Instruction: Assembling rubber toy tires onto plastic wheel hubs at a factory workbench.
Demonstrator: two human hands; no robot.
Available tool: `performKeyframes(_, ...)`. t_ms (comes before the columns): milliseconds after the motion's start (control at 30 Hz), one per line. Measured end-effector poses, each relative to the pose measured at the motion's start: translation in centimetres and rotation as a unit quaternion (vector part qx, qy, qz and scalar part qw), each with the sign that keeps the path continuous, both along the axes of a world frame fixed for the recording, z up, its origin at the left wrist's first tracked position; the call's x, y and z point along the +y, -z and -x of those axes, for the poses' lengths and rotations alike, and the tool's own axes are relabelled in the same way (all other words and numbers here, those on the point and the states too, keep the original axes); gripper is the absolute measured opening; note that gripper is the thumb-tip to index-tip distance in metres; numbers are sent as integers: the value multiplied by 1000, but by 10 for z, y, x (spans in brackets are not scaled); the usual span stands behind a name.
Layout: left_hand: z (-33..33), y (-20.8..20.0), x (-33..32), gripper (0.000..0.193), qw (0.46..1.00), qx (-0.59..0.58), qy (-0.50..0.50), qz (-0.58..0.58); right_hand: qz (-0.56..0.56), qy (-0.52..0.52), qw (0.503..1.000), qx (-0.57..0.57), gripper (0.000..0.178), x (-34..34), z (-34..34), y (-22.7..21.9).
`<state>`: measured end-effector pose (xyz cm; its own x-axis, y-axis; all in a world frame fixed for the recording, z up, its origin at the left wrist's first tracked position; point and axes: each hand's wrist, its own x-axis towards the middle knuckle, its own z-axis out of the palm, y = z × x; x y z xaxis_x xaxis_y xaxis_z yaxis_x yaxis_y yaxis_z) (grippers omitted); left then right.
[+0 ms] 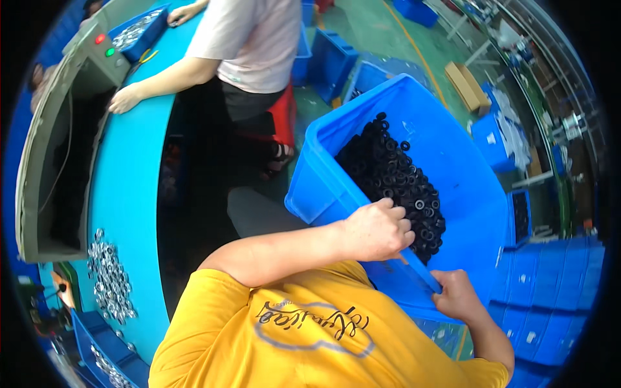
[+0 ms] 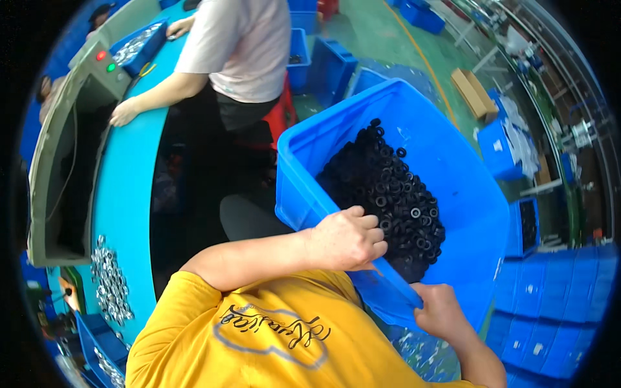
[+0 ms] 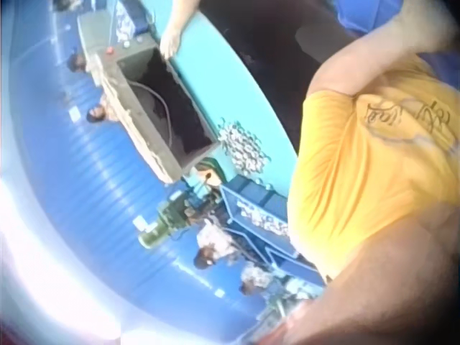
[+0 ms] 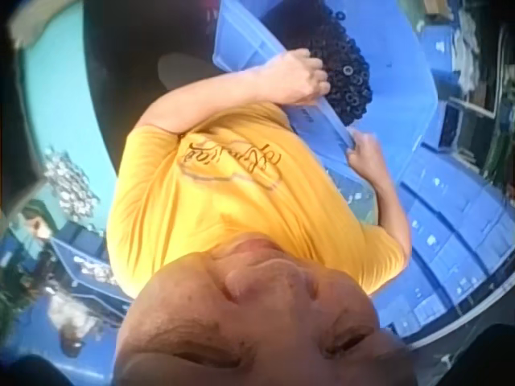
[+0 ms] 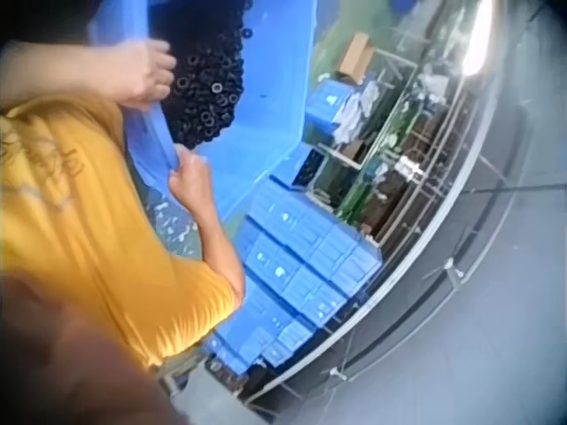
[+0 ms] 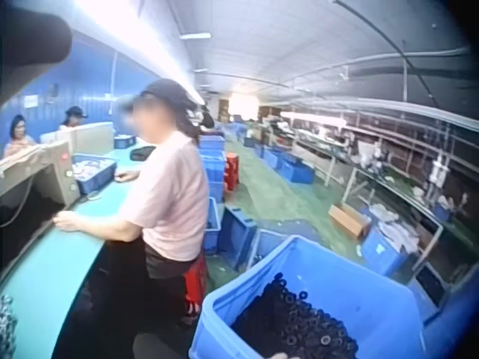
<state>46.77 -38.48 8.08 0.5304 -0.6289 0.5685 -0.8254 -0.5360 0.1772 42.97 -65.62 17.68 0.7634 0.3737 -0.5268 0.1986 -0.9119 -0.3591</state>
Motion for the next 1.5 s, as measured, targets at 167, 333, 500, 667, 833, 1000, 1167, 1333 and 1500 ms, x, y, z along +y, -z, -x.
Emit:
performKeyframes(167,8,3,34,34,995,15,-89,37,-54,-118,989,-71,31,24,-36,20)
performKeyframes(333,3,8,62,34,987,25,-153,28,-83,-172,979,-71,41,53,-73,24)
performKeyframes(500,-12,12,74,35,978,35,-197,55,-80,-198,975,-56,40,74,-109,22)
performKeyframes(667,-19,14,79,35,970,49,-227,71,-76,-197,976,-49,39,83,-124,30)
performKeyframes(833,-24,13,77,34,969,59,-236,40,-47,-262,964,14,43,86,-147,24)
performKeyframes(1000,-39,4,64,34,975,46,-218,7,33,-340,914,220,49,94,-201,-8)
performKeyframes(1167,-39,-5,63,35,970,57,-235,-15,-149,-206,956,143,61,154,-306,-6)
performKeyframes(1333,-43,-12,61,37,966,77,-247,-19,-197,-106,973,53,73,231,-407,12)
performKeyframes(1500,-45,-7,61,35,963,93,-254,-3,-77,-135,985,72,63,243,-434,150)
